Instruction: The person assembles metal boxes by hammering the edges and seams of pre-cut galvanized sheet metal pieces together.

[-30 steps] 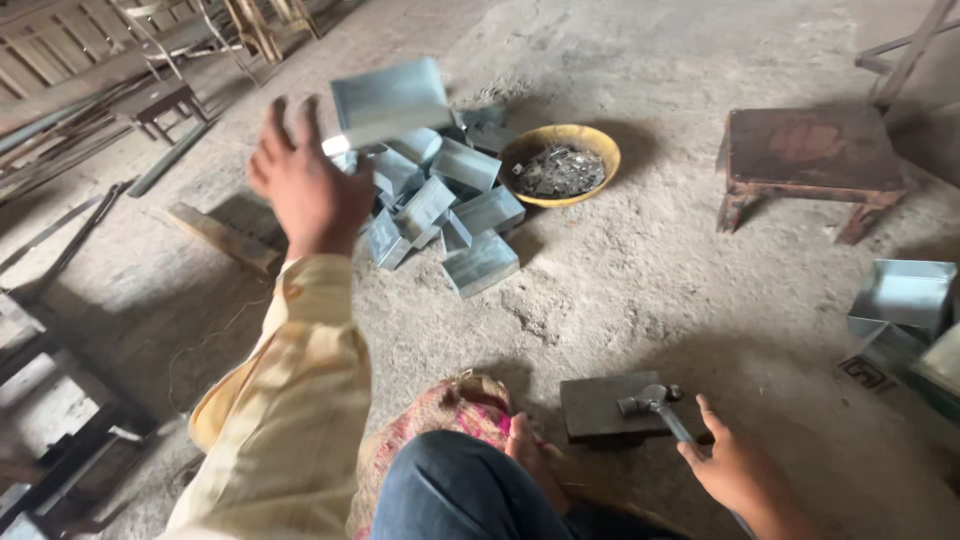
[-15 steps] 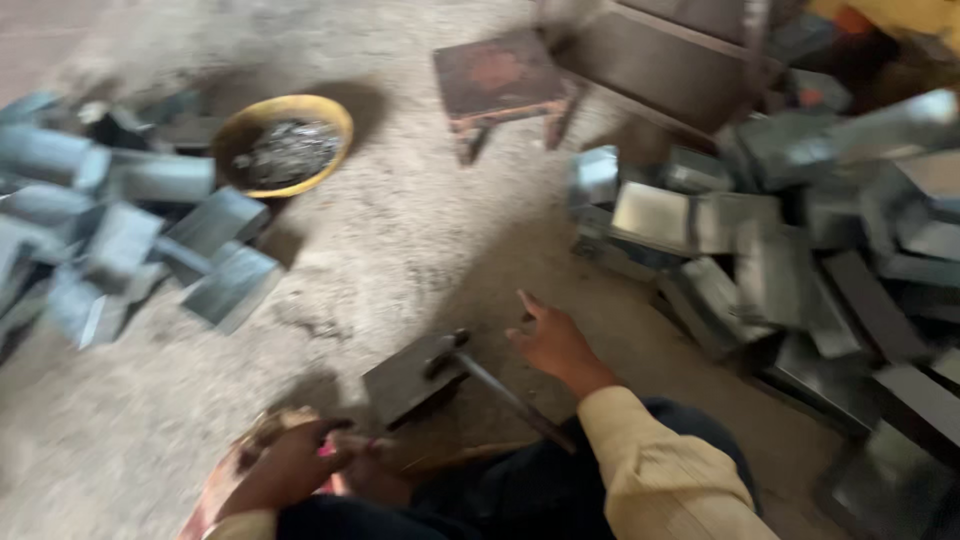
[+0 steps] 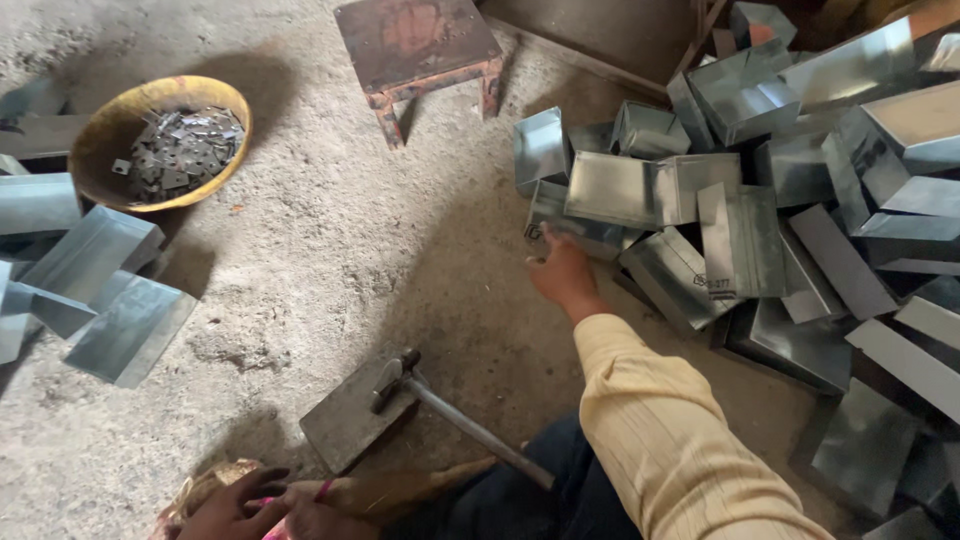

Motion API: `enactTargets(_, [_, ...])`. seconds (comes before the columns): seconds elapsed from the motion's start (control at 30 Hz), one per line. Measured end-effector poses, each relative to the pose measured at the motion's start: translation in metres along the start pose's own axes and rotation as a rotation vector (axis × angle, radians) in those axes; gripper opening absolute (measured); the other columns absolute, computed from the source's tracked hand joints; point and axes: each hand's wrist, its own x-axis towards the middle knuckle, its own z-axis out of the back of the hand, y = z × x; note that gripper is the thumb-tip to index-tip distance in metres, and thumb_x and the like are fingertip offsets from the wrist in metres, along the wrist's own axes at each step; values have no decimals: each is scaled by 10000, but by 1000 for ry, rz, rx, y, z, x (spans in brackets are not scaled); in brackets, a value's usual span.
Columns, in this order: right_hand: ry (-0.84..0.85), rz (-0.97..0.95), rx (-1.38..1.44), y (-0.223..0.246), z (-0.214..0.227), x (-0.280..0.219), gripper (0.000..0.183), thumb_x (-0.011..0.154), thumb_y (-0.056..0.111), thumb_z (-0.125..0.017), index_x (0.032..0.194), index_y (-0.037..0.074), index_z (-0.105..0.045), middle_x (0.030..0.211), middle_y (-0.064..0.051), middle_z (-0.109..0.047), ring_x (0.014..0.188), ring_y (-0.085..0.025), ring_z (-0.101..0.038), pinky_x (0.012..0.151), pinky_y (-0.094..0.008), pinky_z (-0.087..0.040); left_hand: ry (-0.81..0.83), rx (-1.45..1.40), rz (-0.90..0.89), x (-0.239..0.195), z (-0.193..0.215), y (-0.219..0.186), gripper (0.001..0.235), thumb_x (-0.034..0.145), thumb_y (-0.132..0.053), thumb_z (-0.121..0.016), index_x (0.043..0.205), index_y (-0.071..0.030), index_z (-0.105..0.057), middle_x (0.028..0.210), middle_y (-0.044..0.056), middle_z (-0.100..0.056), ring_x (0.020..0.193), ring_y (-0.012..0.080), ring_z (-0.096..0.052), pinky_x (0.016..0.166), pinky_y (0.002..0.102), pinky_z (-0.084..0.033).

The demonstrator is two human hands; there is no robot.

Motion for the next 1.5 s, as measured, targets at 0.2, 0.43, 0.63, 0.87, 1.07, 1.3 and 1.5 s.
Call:
enactTargets(0.2, [-99, 89, 21, -56, -21, 25, 738, 828, 210, -763, 1495, 65, -482, 1492, -258, -511, 1365, -423, -481, 1119, -449, -415, 88, 87, -31, 13, 6, 17, 720, 848, -422, -743, 1452, -97, -524, 1293, 168, -707, 1291, 260, -707, 1091, 410, -575])
enactTargets(0.43, [4, -213, 10, -36, -4, 27, 803, 974, 152, -660, 1689, 215, -300, 1304, -282, -667, 1196, -446, -632, 1018, -502, -493, 163, -79, -41, 13, 5, 15, 784, 838, -419, -744, 1505, -94, -492, 1325, 191, -680, 1299, 303, -699, 1096, 441, -573])
enactTargets(0.63, [-49, -59, 134, 15, 19, 19, 773, 899, 184, -739, 1603, 153, -421, 1097, -268, -746, 1007, -387, -731, 877, -438, -561, 12, 10, 82, -10, -1, -25, 685, 865, -426, -785, 1437, -124, -558, 1283, 174, -723, 1265, 307, -747, 1086, 408, -591])
enactTargets(0.87, [279, 423, 602, 171, 62, -85, 800, 807, 298, -859, 1484, 57, -508, 878, -88, -782, 716, -72, -677, 667, -287, -585, -142, -319, -25, -75, -12, -124, 780, 874, -653, -518, 1449, -130, -582, 1266, 162, -744, 1134, 302, -719, 973, 448, -564])
enactTargets(1.07, [423, 902, 326, 237, 69, -202, 792, 747, 214, -891, 1467, 154, -567, 906, -121, -754, 821, -322, -706, 731, -422, -547, 15, -1052, -125, -98, -27, -152, 772, 886, -576, -562, 1458, -59, -514, 1330, 198, -643, 1114, 316, -644, 887, 422, -540])
enactTargets(1.3, [-32, 662, 296, 197, 16, -204, 540, 878, 231, -760, 1375, 92, -600, 1197, -197, -722, 1088, -379, -695, 863, -436, -576, -409, 36, -233, -76, -36, -136, 408, 839, -216, -609, 1189, -35, -714, 1106, 239, -742, 1027, 369, -715, 942, 436, -560])
enactTargets(1.5, [816, -602, 456, 130, -18, -164, 443, 922, 391, -665, 1245, 88, -663, 900, -78, -722, 716, -285, -702, 650, -443, -570, -510, 183, -330, -43, -26, -102, 335, 870, -262, -584, 1060, -36, -743, 1175, 226, -697, 1084, 399, -655, 970, 460, -515])
